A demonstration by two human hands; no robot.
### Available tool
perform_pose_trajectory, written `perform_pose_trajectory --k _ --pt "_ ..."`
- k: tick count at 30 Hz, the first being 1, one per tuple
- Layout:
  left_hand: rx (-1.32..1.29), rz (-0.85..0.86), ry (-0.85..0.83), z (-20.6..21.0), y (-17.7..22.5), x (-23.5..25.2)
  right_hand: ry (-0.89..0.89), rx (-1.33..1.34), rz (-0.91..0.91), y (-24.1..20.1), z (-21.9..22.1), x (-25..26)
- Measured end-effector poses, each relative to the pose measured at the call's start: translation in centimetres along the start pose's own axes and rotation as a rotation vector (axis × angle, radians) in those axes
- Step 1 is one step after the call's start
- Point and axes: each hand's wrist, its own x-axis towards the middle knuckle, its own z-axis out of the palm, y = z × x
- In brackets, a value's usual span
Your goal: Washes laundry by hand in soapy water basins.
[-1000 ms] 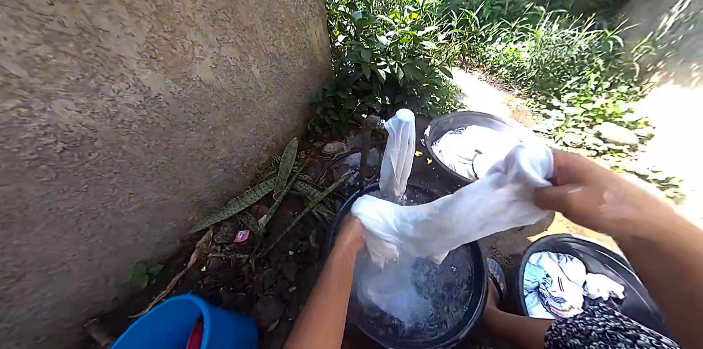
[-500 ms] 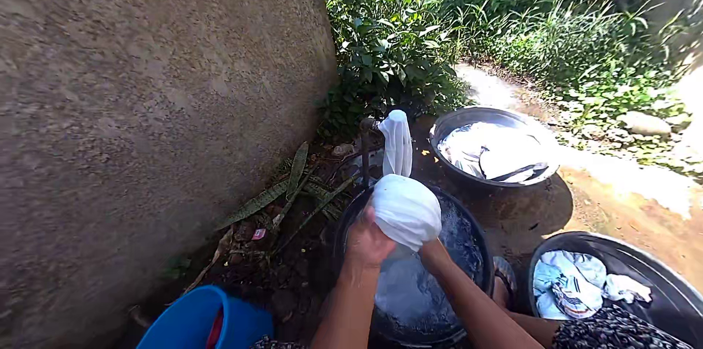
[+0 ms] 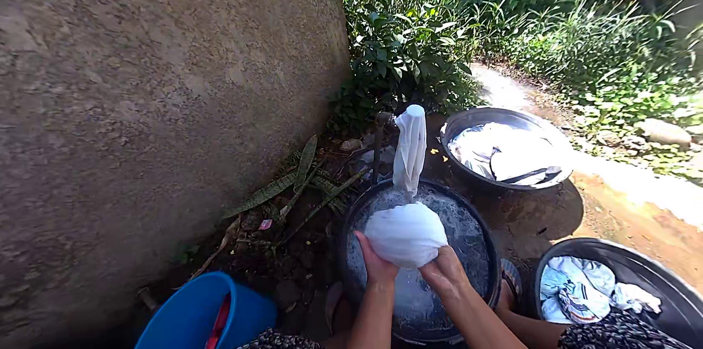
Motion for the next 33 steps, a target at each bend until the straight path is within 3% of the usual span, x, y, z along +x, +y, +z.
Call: perform_pose_trajectory --k 3,6,10,12,13,15,18,21,26,30,31,33 --pt "0.196 0.059 -0.061 3.0 2.4 2.3 0.011 -0.25 -0.018 -1.4 -5.5 0.5" --pt "0.487 0.07 -0.172 5.6 2.9 1.7 -0.077 -0.448 0.224 -2.8 -9.5 0.4" --pt "0.729 -0.08 -0.381 6.1 2.1 0.0 -0.095 -0.314 0.429 -2.5 -8.0 2.4" --pt "0.623 -0.158 -0.555 4.2 1.5 -0.1 -0.162 -0.073 0.344 -2.1 -6.7 3.5" --pt "0.55 -0.157 -0.551 3.4 1.3 -0.5 -0.194 0.034 0.274 -1.9 -6.2 4.2" --pt "0.43 -0.059 -0.33 2.6 1.2 -1.6 -0.114 0.088 0.097 -2.5 -4.8 4.8" --pt "0.414 0.011 0.111 3.3 1.2 -1.8 0.0 -0.156 -0.181 -4.1 -2.2 4.7" --pt "0.356 -0.125 0.342 2.6 0.4 -0.3 -0.189 -0.436 -0.285 -4.9 -1.4 4.8" --pt "0.428 -0.379 0.324 1.6 -1.1 0.9 -0.617 -0.761 -0.278 -6.0 -1.6 4.7" --pt "0.409 -0.59 0.271 2.0 -0.3 0.2 -0.977 -0.631 -0.257 -6.8 -3.9 7.0" --pt "0.427 -0.657 0.235 2.2 0.3 0.0 -1.005 -0.587 -0.246 -7.3 -4.6 7.4" --pt "0.517 -0.708 0.17 2.9 1.8 0.0 -0.806 -0.541 -0.189 -8.1 -6.2 6.8"
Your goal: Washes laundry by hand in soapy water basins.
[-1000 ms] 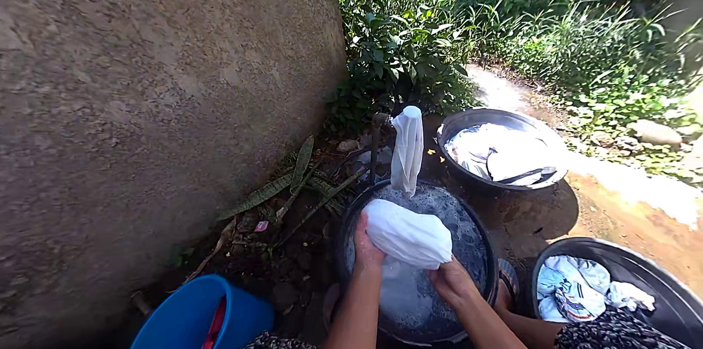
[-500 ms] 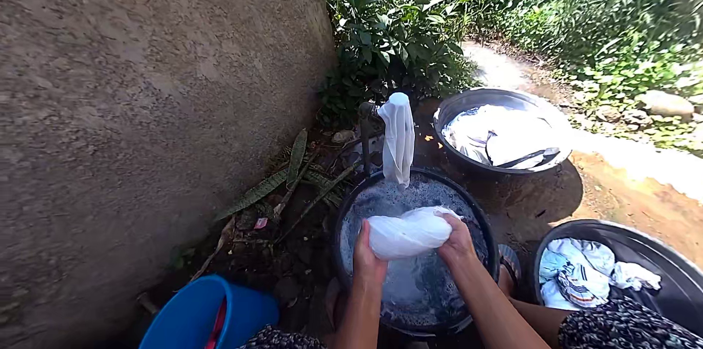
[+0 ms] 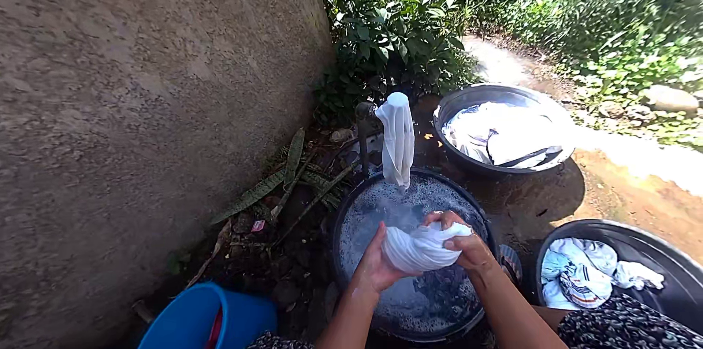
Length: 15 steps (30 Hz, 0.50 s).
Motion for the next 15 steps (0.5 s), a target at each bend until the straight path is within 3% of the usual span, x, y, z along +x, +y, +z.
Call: perform_pose_trajectory --k 2,4,7,9,12,15 --pt "0.156 0.147 0.034 0.3 1.7 -0.8 0.275 0.037 0.214 0.2 -0.7 -2.3" --pt "0.461 0.405 -0.019 0.6 3.4 -1.1 0.453 0.052 0.505 0.9 -0.8 -3.8" --pt "1.191 0.664 -0.259 1.7 4.8 -2.4 0.414 0.305 0.702 2.8 0.9 -3.9" --pt "1.431 0.799 -0.508 2.2 4.3 -3.0 0.464 0.474 0.728 3.6 2.5 -2.0" --pt "1.317 0.928 -0.615 2.3 4.2 -3.7 0.565 0.596 0.62 3.5 4.7 1.2" --pt "0.843 0.921 -0.351 2.4 5.6 -4.3 0.789 0.4 0.256 0.8 7.2 4.0"
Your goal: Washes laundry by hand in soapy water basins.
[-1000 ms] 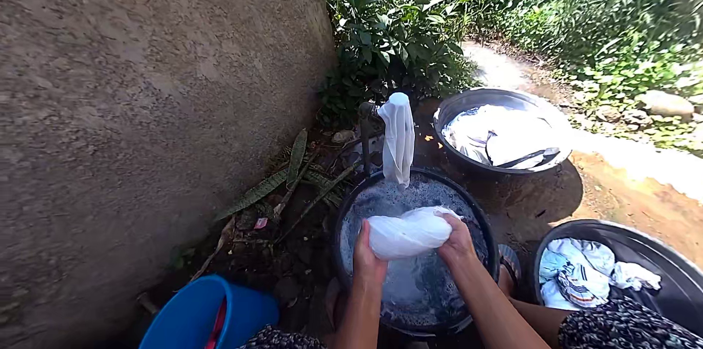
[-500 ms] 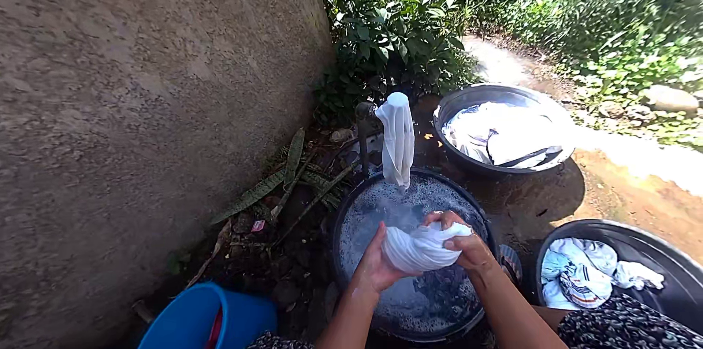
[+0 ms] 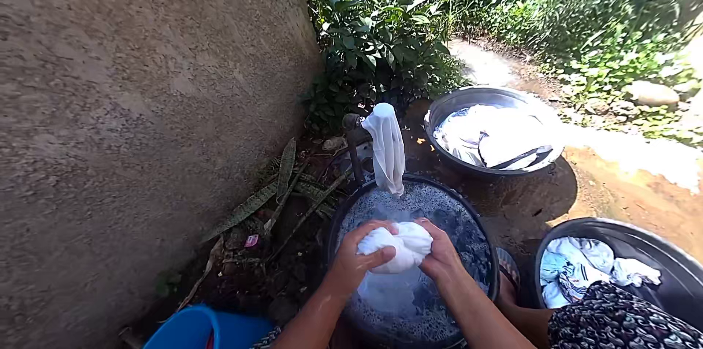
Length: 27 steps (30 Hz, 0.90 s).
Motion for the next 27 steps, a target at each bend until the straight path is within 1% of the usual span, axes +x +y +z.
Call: perform_pose_trajectory --k 2,3,5,6,7,10,13,16,18,19,22,27 --pt "-0.268 -0.111 0.328 0.7 1.3 1.1 -0.021 -0.13 -0.299 -1.3 2.4 -0.7" --pt "-0.356 -0.14 0.439 1.1 1.9 1.7 -0.028 -0.213 -0.41 -1.9 3.5 -1.2" --pt "-0.483 -0.212 0.577 1.4 2.6 3.2 -0.063 -0.374 -0.598 -2.6 5.1 -1.9" --pt "-0.529 -0.27 0.613 1.3 2.6 3.9 -0.103 -0.475 -0.694 -2.6 5.3 -2.1" --pt "-0.569 -0.338 0.611 1.0 2.4 4.3 -0.161 -0.605 -0.793 -2.5 5.2 -2.3" --pt "-0.696 -0.593 0.52 -0.2 1.2 4.5 -0.377 -1.017 -1.075 -1.9 4.8 -2.9" --pt "-0.791 -0.824 0.375 -0.3 -0.6 4.0 -0.551 -1.401 -1.286 -0.5 5.1 -3.8" --pt "-0.68 -0.981 0.072 -1.0 -3.0 3.1 -0.712 -1.69 -1.378 1.9 4.4 -5.1" --pt "-0.583 -1.026 -0.123 -1.9 -4.1 3.5 -0.834 -1.783 -1.396 3.4 3.7 -5.7" --pt "-0.537 -1.028 -0.192 -2.2 -4.4 3.9 -0.891 -1.82 -1.392 4.0 3.4 -5.9" --pt "-0.346 -1.001 -0.323 -2.1 -4.8 4.7 -0.992 -1.935 -1.385 5.4 2.5 -5.9" --pt "0.164 -0.92 -0.583 -1.0 -6.2 5.5 -1.08 -2.185 -1.332 8.0 0.4 -5.9"
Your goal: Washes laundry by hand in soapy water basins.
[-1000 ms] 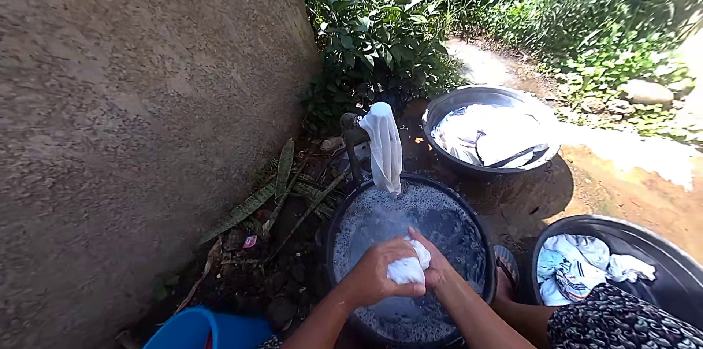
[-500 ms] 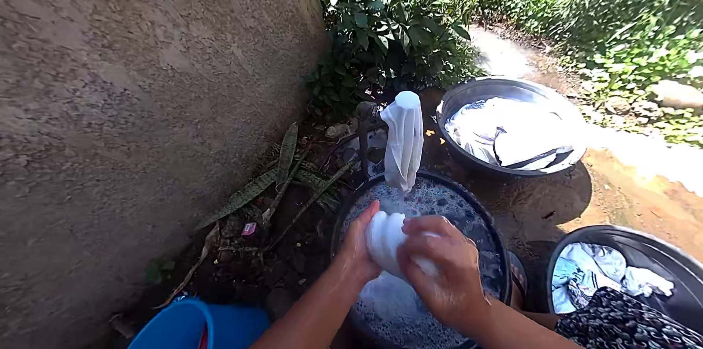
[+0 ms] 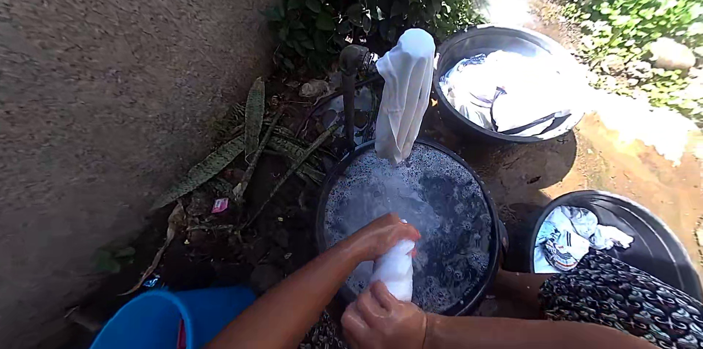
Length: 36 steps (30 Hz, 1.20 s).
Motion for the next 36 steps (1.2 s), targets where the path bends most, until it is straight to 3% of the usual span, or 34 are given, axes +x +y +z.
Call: perform_pose_trajectory --k 5,12,15,18,21,23,24,26,28,30,31,33,36 --pt "0.335 -0.094 0.018 1.2 0.1 2.0 -0.121 -0.026 0.011 -1.0 3.3 -1.2" --pt "0.473 -0.163 0.007 2.7 -1.5 4.2 -0.17 0.017 0.033 -1.8 6.3 -2.4" --pt "0.411 -0.211 -0.034 3.1 -2.9 4.9 -0.2 0.126 0.026 -2.0 5.7 -2.8" --pt "-0.11 -0.255 0.055 2.6 -4.0 4.9 0.053 0.299 0.222 0.9 3.9 -3.9" --pt "-0.491 -0.249 0.081 0.2 -2.8 5.0 0.456 0.673 0.902 8.5 -0.3 -5.1" --pt "-0.439 -0.179 0.099 -1.7 -1.2 4.4 0.776 0.946 1.408 15.4 -4.0 -5.3" --pt "-0.35 -0.142 0.176 -2.4 -0.4 3.9 0.966 1.016 1.564 18.9 -5.4 -5.4" --pt "-0.148 -0.074 0.297 -4.1 0.5 3.2 1.295 1.116 1.607 25.7 -7.5 -6.0" --pt "0.034 -0.054 0.36 -5.3 -0.1 3.0 1.435 1.203 1.539 31.3 -9.0 -6.4" --pt "0.117 -0.09 0.369 -5.8 -1.1 2.5 1.276 1.004 1.637 33.3 -7.4 -6.6" --pt "0.135 -0.105 0.365 -6.0 -1.4 2.1 1.078 0.877 1.634 32.6 -4.8 -6.8" --pt "0.176 -0.124 0.366 -6.5 -1.6 1.6 0.534 0.824 1.531 28.0 1.8 -7.0" --pt "0.283 -0.127 0.371 -6.7 -2.0 0.7 -0.413 0.807 1.218 20.4 10.4 -6.5"
